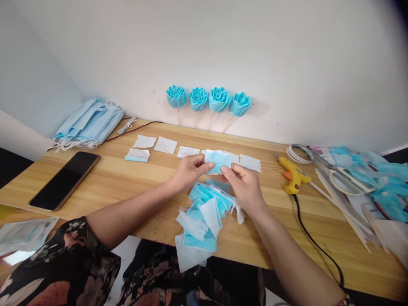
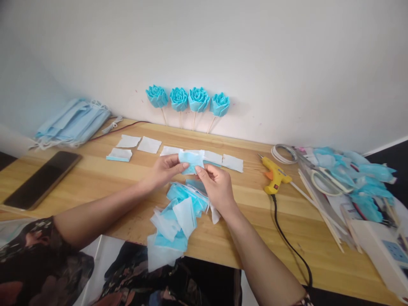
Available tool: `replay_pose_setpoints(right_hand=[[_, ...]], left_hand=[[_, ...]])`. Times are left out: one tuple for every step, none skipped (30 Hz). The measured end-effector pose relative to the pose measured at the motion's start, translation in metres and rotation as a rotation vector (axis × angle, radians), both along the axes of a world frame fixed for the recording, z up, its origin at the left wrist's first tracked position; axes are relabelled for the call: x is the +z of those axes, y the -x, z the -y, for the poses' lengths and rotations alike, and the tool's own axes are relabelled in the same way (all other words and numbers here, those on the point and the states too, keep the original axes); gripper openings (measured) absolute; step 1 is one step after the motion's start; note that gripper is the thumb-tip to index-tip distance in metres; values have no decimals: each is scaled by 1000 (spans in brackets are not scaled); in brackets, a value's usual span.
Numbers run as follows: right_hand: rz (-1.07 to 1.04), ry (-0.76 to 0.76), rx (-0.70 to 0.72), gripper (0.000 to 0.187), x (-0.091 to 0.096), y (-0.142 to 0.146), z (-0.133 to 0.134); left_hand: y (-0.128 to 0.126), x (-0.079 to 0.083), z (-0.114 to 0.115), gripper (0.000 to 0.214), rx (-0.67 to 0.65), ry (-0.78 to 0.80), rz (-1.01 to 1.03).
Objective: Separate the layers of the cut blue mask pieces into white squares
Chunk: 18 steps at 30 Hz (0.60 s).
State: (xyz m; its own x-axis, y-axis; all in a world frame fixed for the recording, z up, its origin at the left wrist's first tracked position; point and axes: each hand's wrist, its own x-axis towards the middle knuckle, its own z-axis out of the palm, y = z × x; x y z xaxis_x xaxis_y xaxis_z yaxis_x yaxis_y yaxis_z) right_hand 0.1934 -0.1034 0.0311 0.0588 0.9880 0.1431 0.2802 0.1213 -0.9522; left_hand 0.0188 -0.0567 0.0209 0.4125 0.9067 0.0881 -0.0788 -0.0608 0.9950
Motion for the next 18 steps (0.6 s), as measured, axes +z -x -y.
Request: replay_pose_setpoints(right_hand=[[1, 2, 7, 29, 0, -1, 0], [3, 4, 13, 30, -1, -1, -1], [0, 10, 19, 30, -1, -2, -1], [-11, 18, 28, 31, -2, -2, -2], [-34, 29, 40, 32, -3, -3, -2], [-66, 40, 55, 32, -4, -3, -3], [-106, 56, 73, 34, -5, -3, -3], [-149, 76, 93, 35, -6, -2, -4], [-193, 99, 111, 36, -6, -2, -4], [-234, 123, 126, 37, -6, -1, -4], [-269, 149, 136, 37, -5, -1, -4], [-296, 173, 138, 38, -5, -1, -4], [-318, 194, 132, 38, -3, 0, -4], [-337, 207, 122, 39, -2, 0, -3], [-353, 213, 111, 39, -1, -1, -3], [-365, 214, 105, 39, 0, -1, -3], [-372, 210, 104, 39, 1, -2, -2], [-373, 203, 110, 39, 1, -2, -2]], left_hand=[[0, 0, -1, 39, 2, 0, 9], [1, 0, -1, 39, 5, -2, 17], [1, 0, -2, 39, 4, -3, 23], [1, 1, -2, 39, -4, 1, 26], [1, 1, -2, 39, -14, 8, 28], [1, 2, -2, 39, -25, 21, 34], [2, 3, -2, 38, -37, 41, 45], [2, 4, -2, 38, -49, 67, 58], [2, 5, -1, 38, -62, 93, 76], [2, 6, -1, 38, -76, 118, 95], [3, 7, -2, 37, -88, 135, 109], [3, 7, -2, 37, -94, 144, 116], [3, 7, -2, 36, -92, 147, 117], [3, 7, -3, 35, -81, 144, 116], [4, 7, -3, 35, -66, 138, 112], [4, 7, -4, 34, -51, 132, 105], [4, 6, -4, 34, -41, 125, 98], [3, 6, -4, 34, -39, 121, 89]])
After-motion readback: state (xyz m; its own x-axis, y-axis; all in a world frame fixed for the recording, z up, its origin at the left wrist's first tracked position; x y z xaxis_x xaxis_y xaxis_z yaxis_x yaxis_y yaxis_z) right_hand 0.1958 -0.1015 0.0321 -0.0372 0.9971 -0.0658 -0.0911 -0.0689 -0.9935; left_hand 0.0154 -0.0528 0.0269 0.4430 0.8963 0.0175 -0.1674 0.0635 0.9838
